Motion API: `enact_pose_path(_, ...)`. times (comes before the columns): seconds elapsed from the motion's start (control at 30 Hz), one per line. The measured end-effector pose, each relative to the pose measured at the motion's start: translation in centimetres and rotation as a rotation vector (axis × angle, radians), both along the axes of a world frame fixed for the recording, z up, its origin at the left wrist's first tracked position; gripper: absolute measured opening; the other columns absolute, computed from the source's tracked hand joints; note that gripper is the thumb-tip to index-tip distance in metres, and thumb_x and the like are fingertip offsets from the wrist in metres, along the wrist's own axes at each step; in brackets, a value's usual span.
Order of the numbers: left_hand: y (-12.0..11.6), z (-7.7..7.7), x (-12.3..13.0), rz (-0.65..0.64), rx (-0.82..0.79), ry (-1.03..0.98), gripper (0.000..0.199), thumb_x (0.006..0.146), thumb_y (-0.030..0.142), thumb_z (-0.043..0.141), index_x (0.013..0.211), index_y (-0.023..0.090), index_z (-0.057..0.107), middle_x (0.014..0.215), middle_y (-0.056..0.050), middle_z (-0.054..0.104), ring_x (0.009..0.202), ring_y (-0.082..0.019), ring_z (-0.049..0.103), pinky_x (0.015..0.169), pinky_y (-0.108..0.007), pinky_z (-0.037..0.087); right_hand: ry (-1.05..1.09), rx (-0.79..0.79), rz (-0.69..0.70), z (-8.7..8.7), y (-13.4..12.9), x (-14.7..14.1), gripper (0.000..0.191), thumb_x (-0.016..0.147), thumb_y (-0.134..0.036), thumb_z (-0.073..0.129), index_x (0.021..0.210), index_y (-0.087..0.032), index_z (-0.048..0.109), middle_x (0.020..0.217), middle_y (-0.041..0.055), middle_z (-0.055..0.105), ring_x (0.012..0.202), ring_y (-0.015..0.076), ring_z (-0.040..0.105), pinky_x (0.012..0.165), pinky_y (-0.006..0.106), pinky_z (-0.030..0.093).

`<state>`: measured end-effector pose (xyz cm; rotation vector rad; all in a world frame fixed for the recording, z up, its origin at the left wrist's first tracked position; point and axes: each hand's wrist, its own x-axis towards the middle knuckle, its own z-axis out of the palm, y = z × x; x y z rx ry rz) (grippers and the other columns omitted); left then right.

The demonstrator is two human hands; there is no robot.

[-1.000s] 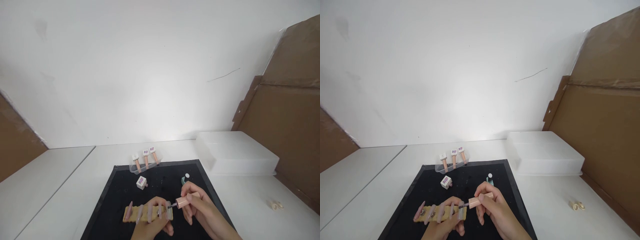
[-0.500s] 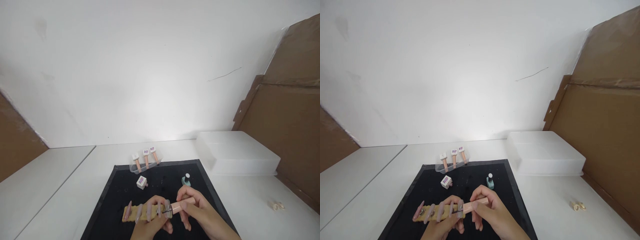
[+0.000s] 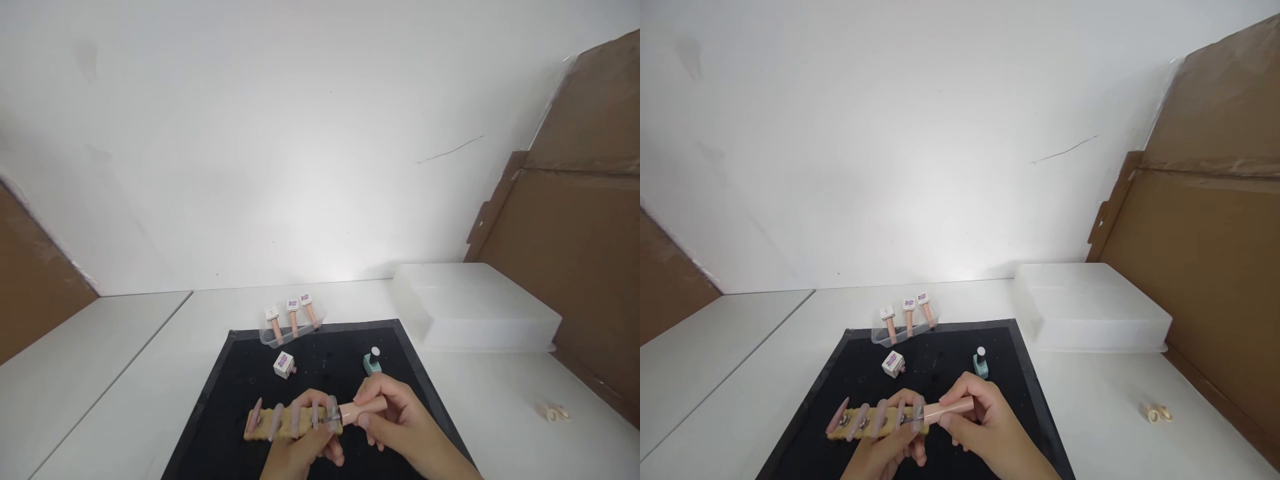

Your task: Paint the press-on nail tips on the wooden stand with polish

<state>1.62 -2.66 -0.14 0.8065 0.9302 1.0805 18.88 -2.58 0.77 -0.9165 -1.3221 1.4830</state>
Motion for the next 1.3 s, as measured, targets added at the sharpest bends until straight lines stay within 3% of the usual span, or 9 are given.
enact_pose_path(0.17,-0.1,0.4,0.0,0.028,-0.003,-0.01,0.036,0.054,0.042,0.084,0.071,0.017,0.065,0.046,0.006,0.059,0.041,-0.009,0.056,0.046,-0.021,0.048,-0.047,0.202,-0.05,0.3,-0.2,-0.2,0.008,0.076,-0.023,0.071,0.073,-0.019,0.064,0.071,-0.0005,0.056,0.051,0.009,0.045,0.047,0.022,0.04)
enact_pose_path(0.3,-0.2,0.2,0.0,0.026,0.01,-0.029,0.037,0.054,0.043,0.084,0.07,0.016,0.064,0.047,0.006,0.059,0.04,-0.008,0.056,0.045,-0.02,0.048,-0.053,0.267,-0.047,0.1,-0.3,-0.2,0.003,0.078,-0.017,0.067,0.076,-0.019,0.068,0.078,0.0024,0.059,0.047,0.0084,0.047,0.041,0.021,0.042)
enact_pose_path(0.57,-0.4,0.3,-0.1,0.025,0.001,-0.046,0.037,0.054,0.043,0.084,0.07,0.016,0.065,0.045,0.006,0.058,0.039,-0.008,0.055,0.043,-0.019,0.048,-0.109,0.409,-0.02,0.7,-0.7,0.1,0.02,0.084,-0.012,0.059,0.086,-0.024,0.075,0.088,0.0069,0.066,0.052,0.0103,0.056,0.042,0.02,0.05)
enact_pose_path(0.77,-0.6,0.7,-0.2,0.026,-0.01,-0.073,0.036,0.054,0.042,0.084,0.069,0.016,0.064,0.046,0.007,0.056,0.039,-0.006,0.054,0.044,-0.019,0.047,-0.178,0.636,-0.125,0.8,-0.6,0.0,0.039,0.076,-0.002,0.064,0.102,-0.029,0.071,0.087,0.0063,0.07,0.059,0.0143,0.061,0.047,0.021,0.049)
enact_pose_path(1.3,-0.9,1.2,-0.3,0.031,-0.026,-0.044,0.039,0.053,0.045,0.084,0.071,0.017,0.064,0.05,0.006,0.058,0.043,-0.008,0.055,0.046,-0.021,0.049,-0.316,0.886,-0.204,1.4,-1.0,-0.7,0.031,0.076,0.007,0.054,0.08,-0.023,0.062,0.085,0.0055,0.064,0.066,0.0155,0.063,0.055,0.023,0.049)
